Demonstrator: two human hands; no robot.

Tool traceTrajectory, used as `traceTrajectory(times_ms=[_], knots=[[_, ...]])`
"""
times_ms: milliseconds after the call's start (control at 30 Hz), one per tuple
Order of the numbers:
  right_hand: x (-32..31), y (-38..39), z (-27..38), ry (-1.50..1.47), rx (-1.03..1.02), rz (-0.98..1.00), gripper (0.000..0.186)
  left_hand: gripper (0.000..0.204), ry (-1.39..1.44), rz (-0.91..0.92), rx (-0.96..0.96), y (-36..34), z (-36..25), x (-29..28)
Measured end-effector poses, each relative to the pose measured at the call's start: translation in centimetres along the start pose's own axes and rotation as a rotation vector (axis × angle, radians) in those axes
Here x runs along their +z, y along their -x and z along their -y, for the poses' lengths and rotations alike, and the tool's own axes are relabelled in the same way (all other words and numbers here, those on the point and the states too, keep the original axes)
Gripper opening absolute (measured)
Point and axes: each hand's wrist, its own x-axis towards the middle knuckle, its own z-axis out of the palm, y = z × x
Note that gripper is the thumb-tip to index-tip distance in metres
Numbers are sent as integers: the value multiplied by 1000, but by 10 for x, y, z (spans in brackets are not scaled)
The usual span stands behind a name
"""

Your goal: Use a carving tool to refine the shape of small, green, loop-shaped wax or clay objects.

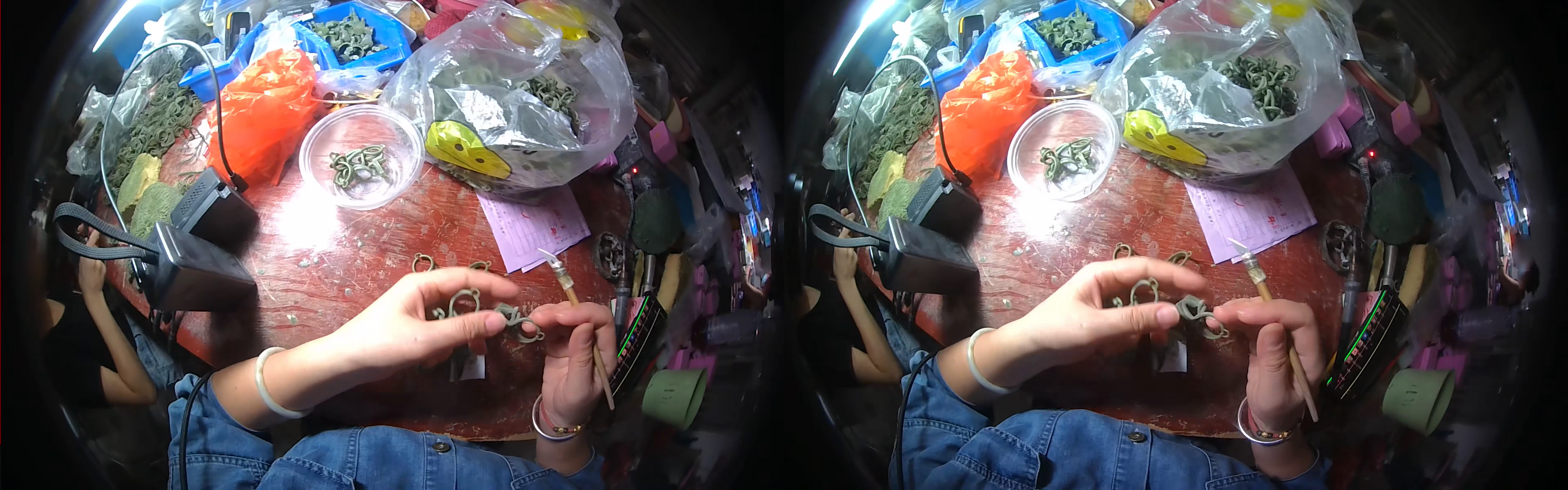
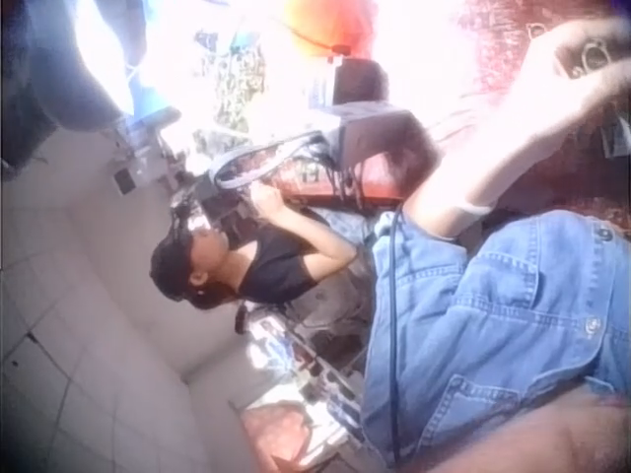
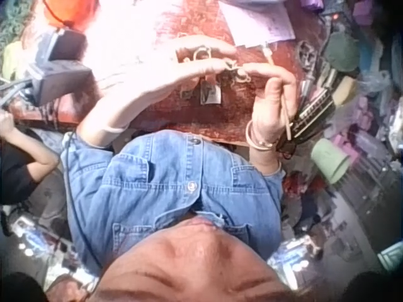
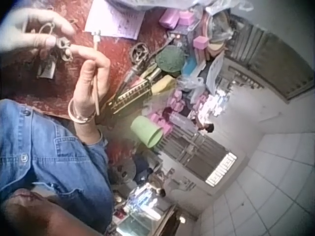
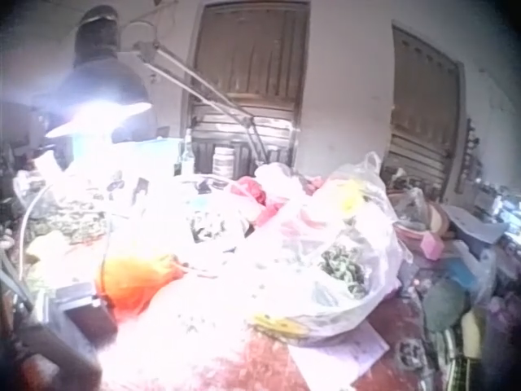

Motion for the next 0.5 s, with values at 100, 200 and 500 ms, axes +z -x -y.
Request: traceTrajectory(times_ms=[100,200,500], knots=[[-3,0,0,-78,36,16,28,32,64,106,-1,-2,9,-2],[0,1,8,19,57,55,32,29,58,164,-3,-4,10,-2],[-8,3,10,20,-43,-106,62,32,173,77,-72,-4,11,-4]])
